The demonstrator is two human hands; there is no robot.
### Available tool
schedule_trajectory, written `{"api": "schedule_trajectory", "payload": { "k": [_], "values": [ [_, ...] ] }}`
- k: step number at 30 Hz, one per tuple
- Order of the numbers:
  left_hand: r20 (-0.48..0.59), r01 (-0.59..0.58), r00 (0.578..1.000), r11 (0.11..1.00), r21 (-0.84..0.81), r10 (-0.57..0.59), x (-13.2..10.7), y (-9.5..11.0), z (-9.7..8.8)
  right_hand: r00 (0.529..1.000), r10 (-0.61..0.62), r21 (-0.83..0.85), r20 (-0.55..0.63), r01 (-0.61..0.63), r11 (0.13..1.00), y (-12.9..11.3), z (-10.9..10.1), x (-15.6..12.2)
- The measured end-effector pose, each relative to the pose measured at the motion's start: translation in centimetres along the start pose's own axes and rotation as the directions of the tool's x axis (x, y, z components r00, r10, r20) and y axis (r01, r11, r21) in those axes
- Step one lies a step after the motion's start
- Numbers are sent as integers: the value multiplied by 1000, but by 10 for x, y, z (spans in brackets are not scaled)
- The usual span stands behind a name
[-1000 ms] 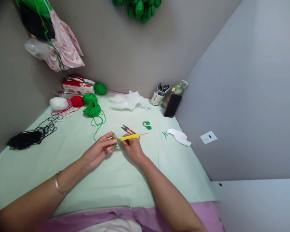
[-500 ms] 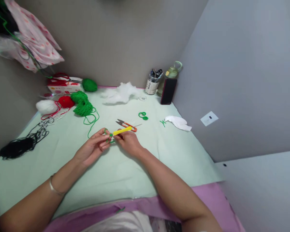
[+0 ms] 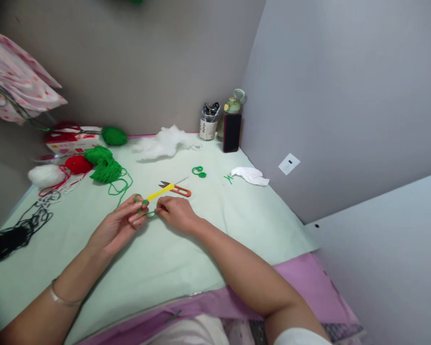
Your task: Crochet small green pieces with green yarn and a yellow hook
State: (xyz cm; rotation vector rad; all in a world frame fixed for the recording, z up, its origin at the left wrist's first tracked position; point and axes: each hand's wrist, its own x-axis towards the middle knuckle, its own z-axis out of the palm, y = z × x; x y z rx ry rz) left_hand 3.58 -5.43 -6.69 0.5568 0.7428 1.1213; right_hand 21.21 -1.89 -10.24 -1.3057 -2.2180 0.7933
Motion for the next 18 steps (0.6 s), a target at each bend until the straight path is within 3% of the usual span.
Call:
{"api": "schedule_trajectory", "payload": {
  "k": [18],
  "values": [
    [34, 85, 996, 996, -12, -84, -4, 2, 2, 999, 32, 20, -23, -32, 999, -6, 2, -4]
  ]
}}
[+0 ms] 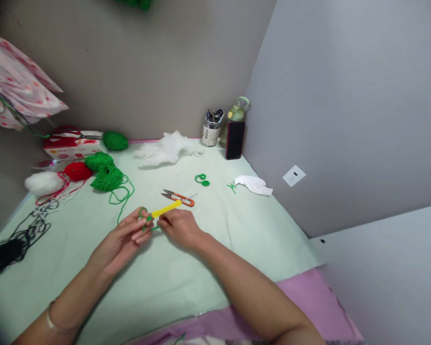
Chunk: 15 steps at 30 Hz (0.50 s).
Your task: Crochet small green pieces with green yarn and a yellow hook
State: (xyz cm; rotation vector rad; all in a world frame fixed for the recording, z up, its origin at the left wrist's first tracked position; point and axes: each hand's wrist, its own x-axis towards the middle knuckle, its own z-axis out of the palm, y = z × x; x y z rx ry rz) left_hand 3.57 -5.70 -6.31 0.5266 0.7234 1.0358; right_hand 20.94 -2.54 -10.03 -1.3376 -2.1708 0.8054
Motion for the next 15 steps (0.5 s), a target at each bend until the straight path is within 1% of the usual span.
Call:
{"api": "schedule_trajectory", "payload": {
  "k": [4, 9, 15],
  "values": [
    [22, 22, 1000, 1000, 18, -22, 0, -1, 2, 1000, -18, 30, -12, 18, 999, -1, -1, -5],
    [33, 11, 999, 998, 57, -13, -2, 1, 3, 999, -38, 78, -34, 41, 996, -2, -2, -12],
    [74, 8, 997, 998, 65, -12, -3, -1, 3, 999, -35, 185, -42, 42, 982, 0, 4, -12]
  ]
}}
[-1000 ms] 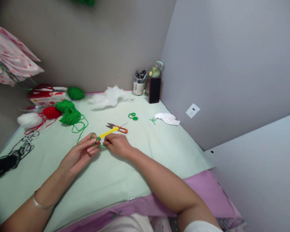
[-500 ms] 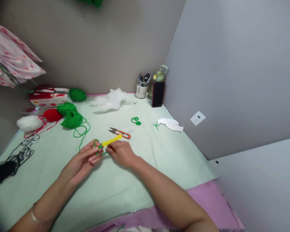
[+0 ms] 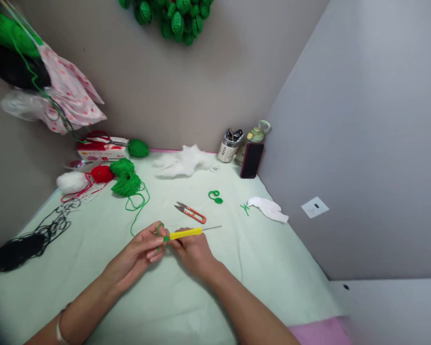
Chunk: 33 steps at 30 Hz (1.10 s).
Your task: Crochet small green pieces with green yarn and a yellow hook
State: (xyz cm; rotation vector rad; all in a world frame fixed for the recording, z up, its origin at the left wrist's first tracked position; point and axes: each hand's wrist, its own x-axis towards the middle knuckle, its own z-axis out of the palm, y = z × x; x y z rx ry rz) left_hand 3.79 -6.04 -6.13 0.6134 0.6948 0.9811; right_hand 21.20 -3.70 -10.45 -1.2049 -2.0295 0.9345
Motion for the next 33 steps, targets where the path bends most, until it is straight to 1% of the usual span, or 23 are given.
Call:
{"api": "schedule_trajectory", "payload": {
  "k": [2, 4, 5, 6, 7, 8, 9, 10, 12, 13, 15, 16, 19, 23, 25, 28, 33],
  "values": [
    [7, 1, 1000, 1000, 6, -1, -1, -1, 1, 1000, 9, 53, -16, -8, 999, -4, -2, 0],
    [14, -3, 1000, 1000, 13, 3, -3, -1, 3, 999, 21, 129, -37, -16, 991, -15, -11, -1],
    [16, -8, 1000, 1000, 17, 7, -4, -1, 5, 999, 26, 174, -40, -18, 985, -22, -17, -3],
    [16, -15, 1000, 1000, 20, 15, -5, 0, 6, 998, 46, 292, -45, -31, 956, -32, -25, -5],
    [16, -24, 1000, 999, 25, 23, -7, 2, 8, 997, 54, 370, -51, -32, 929, -41, -33, -9],
    [13, -35, 999, 999, 31, 35, -9, 3, 11, 998, 49, 403, -44, -27, 915, -51, -41, -14],
    [13, -50, 999, 998, 38, 49, -11, 5, 15, 999, 40, 409, -22, -27, 912, -61, -48, -19],
    [14, -62, 998, 997, 47, 62, -14, 7, 19, 999, 25, 397, -35, -9, 918, -69, -54, -25],
    [26, -76, 997, 995, 67, 75, -20, 10, 29, 991, -24, 358, -133, 71, 931, -83, -61, -38],
    [35, -66, 997, 995, 79, 64, -24, 10, 34, 982, -68, 334, -179, 125, 934, -88, -62, -44],
    [52, -29, 998, 995, 95, 24, -32, 9, 43, 956, -136, 309, -260, 216, 926, -93, -60, -55],
    [66, -24, 998, 994, 104, 17, -36, 7, 46, 945, -146, 307, -292, 237, 922, -95, -58, -60],
    [44, -43, 998, 992, 117, 39, -47, 0, 53, 918, -148, 313, -368, 272, 910, -95, -47, -72],
    [-25, -50, 998, 995, 83, 53, -58, -9, 58, 909, -122, 366, -399, 280, 887, -90, -34, -80],
    [-42, -64, 997, 995, 82, 67, -60, -13, 60, 902, -106, 382, -419, 281, 880, -86, -29, -82],
    [-40, -101, 993, 986, 134, 107, -59, -19, 61, 890, -91, 370, -446, 277, 887, -80, -24, -83],
    [-76, -101, 989, 963, 249, 124, -55, -32, 58, 885, -57, 402, -462, 266, 876, -74, -20, -86]
  ]
}}
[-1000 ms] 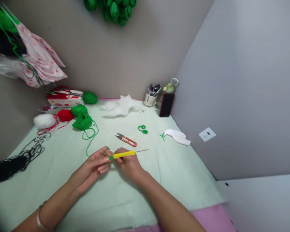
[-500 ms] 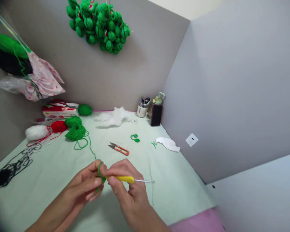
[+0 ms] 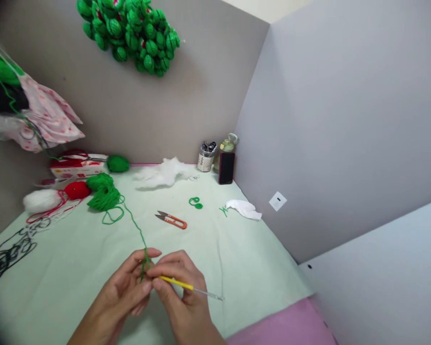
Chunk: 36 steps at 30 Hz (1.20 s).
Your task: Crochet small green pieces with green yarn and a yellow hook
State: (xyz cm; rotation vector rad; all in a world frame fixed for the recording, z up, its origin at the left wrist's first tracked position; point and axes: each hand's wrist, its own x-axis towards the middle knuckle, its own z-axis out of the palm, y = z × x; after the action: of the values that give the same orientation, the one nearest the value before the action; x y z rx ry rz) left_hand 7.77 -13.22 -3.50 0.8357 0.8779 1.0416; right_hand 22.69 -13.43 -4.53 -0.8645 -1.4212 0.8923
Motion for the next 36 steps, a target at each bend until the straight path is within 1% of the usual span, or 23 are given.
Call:
{"api": "schedule_trajectory", "payload": {
  "k": [3, 6, 10, 13, 18, 22, 24, 27, 29, 31, 33, 34, 36],
  "values": [
    [-9, -43, 999, 998, 45, 43, 1, -5, -2, 999, 33, -6, -13, -33, 999, -1, 0, -2],
    [11, -65, 998, 995, 71, 65, 0, -6, -4, 997, 61, -25, -42, -62, 998, -4, 0, -1],
    [-12, -77, 997, 993, 84, 79, -4, -2, -4, 989, 124, 64, -82, -119, 991, -6, 2, 1],
    [-45, -56, 997, 994, 89, 60, -6, 3, -3, 984, 162, 105, -78, -153, 983, -7, 4, 3],
    [-56, -37, 998, 996, 80, 41, -4, 5, -7, 992, 116, 74, -45, -112, 991, -9, 8, 5],
    [-77, -15, 997, 1000, 24, 17, -4, 6, -8, 994, 90, 79, -69, -85, 993, -6, 13, 5],
    [-75, -17, 997, 1000, 9, 18, -6, 7, -7, 992, 102, 123, -71, -93, 988, -3, 15, 4],
    [-56, -35, 998, 999, -5, 34, -8, 10, -7, 991, 132, 222, -27, -123, 967, -2, 17, 3],
    [-54, -43, 998, 999, -19, 42, -8, 11, -7, 991, 135, 250, -2, -130, 959, -2, 17, 3],
    [-61, -49, 997, 998, -34, 47, -7, 11, -8, 993, 117, 230, 2, -114, 966, -3, 17, 4],
    [-78, -54, 996, 997, -46, 50, -6, 9, -7, 997, 75, 172, -1, -74, 982, -4, 17, 4],
    [-89, -54, 995, 997, -52, 49, -6, 9, -7, 999, 48, 121, -2, -47, 992, -3, 17, 4],
    [-117, -51, 992, 996, -73, 42, -6, 7, -6, 999, -36, -71, 0, 36, 997, -1, 16, 0]
  ]
}}
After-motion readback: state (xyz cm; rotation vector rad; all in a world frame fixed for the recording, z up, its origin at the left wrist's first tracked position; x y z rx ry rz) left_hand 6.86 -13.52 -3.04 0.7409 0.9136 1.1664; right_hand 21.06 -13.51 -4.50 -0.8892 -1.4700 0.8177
